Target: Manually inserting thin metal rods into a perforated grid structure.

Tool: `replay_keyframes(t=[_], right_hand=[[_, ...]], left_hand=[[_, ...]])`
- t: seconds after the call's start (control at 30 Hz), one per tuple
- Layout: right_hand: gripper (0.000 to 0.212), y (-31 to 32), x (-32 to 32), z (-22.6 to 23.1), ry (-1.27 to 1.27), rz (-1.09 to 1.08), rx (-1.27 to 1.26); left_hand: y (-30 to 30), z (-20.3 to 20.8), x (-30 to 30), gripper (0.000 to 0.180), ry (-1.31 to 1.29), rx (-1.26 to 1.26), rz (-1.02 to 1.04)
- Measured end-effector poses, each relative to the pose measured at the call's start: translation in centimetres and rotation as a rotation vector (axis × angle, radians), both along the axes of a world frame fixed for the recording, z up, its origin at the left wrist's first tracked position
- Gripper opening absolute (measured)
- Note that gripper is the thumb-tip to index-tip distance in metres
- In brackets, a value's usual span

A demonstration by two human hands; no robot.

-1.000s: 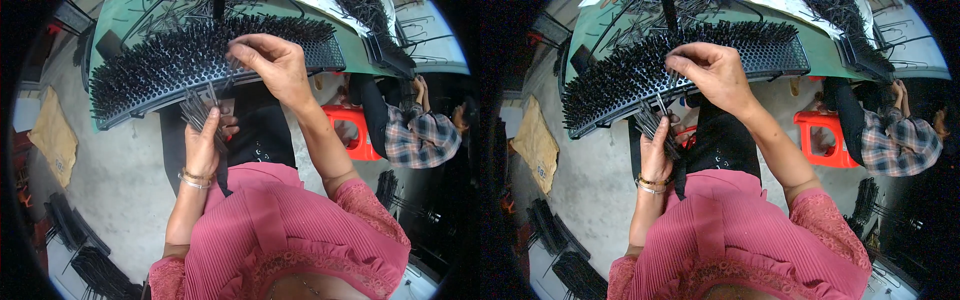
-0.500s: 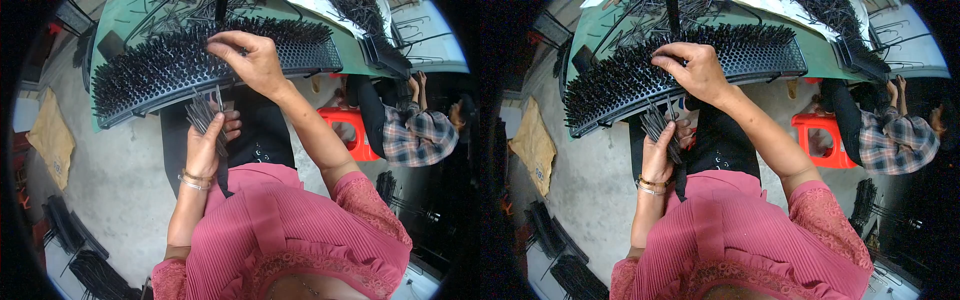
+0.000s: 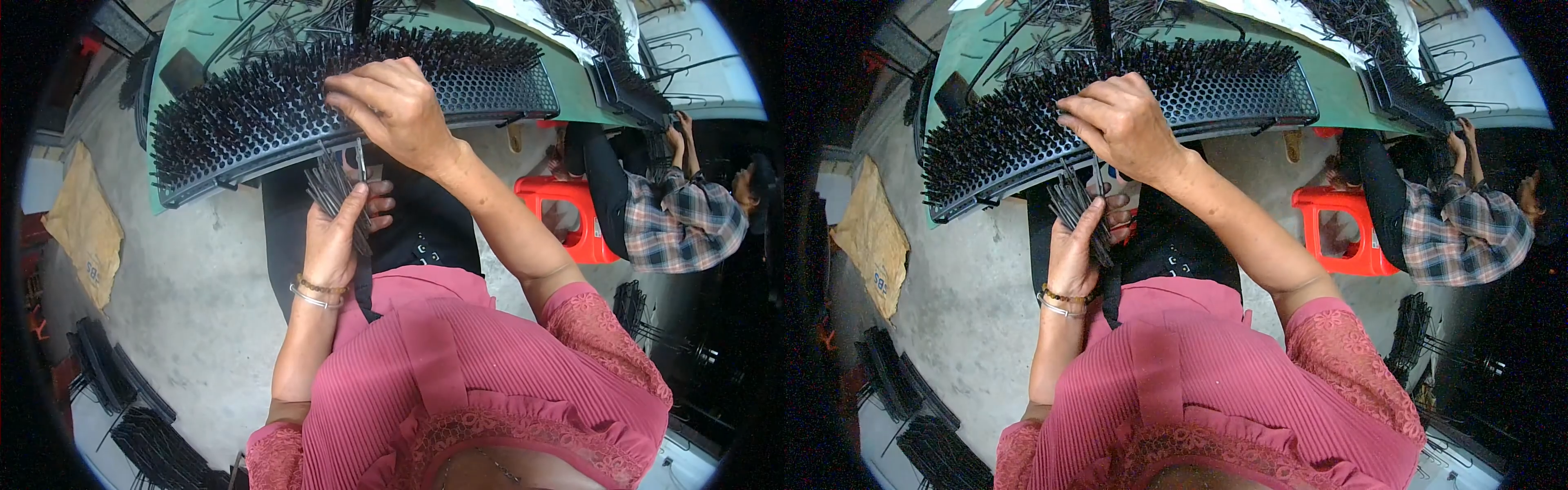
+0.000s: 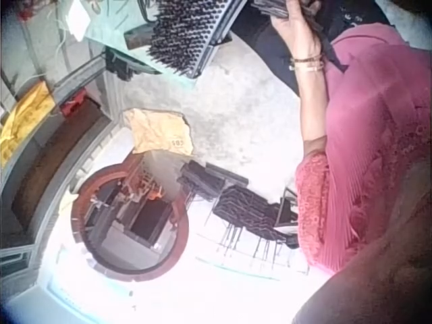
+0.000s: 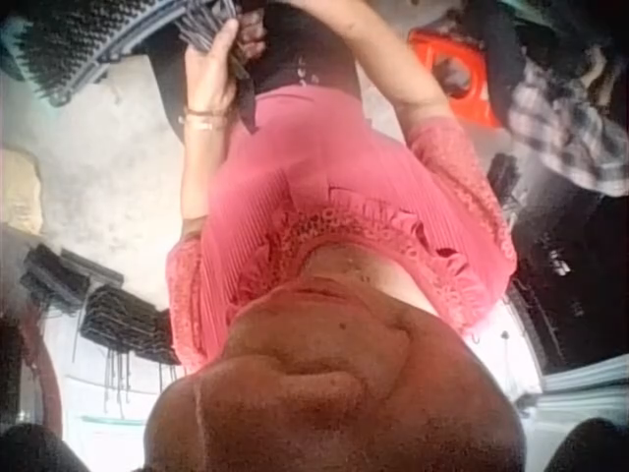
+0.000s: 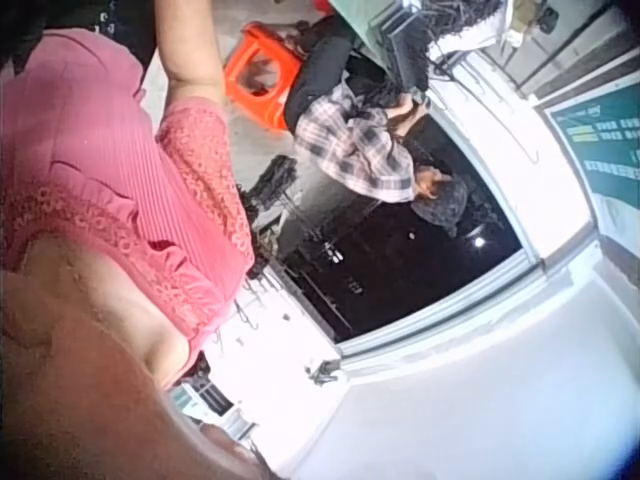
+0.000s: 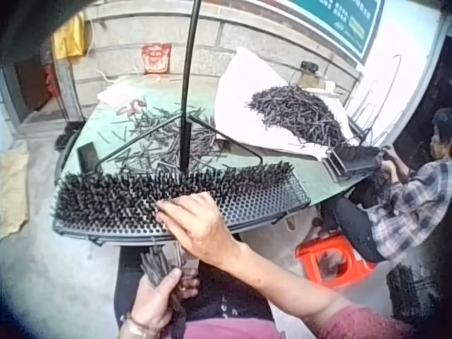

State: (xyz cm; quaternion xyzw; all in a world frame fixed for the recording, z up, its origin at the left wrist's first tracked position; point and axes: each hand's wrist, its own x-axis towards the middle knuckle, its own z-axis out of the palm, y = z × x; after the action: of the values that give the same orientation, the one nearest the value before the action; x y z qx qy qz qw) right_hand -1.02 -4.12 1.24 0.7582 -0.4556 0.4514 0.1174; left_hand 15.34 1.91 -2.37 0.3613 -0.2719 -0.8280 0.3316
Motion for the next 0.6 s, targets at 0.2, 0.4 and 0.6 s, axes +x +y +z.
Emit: replay_keyframes(t=[0.2, 0.4, 0.6], right_hand=[[0.013, -0.5, 0.1, 0.6, 0.042, -0.021, 0.042], [0.014, 0.3, 0.5, 0.6, -0.014, -0.002, 0.127], [0.015, 1.4, -0.6, 1.0, -0.199, -0.008, 0.216]], left_hand=[[-0.1, 0.0, 0.0, 0.029, -0.007, 0.007, -0.014], [-0.1, 0.1, 0.2, 0.029, -0.014, -0.002, -0.016], [-0.1, 0.7, 0.1, 0.028, 0.005, -0.006, -0.003]])
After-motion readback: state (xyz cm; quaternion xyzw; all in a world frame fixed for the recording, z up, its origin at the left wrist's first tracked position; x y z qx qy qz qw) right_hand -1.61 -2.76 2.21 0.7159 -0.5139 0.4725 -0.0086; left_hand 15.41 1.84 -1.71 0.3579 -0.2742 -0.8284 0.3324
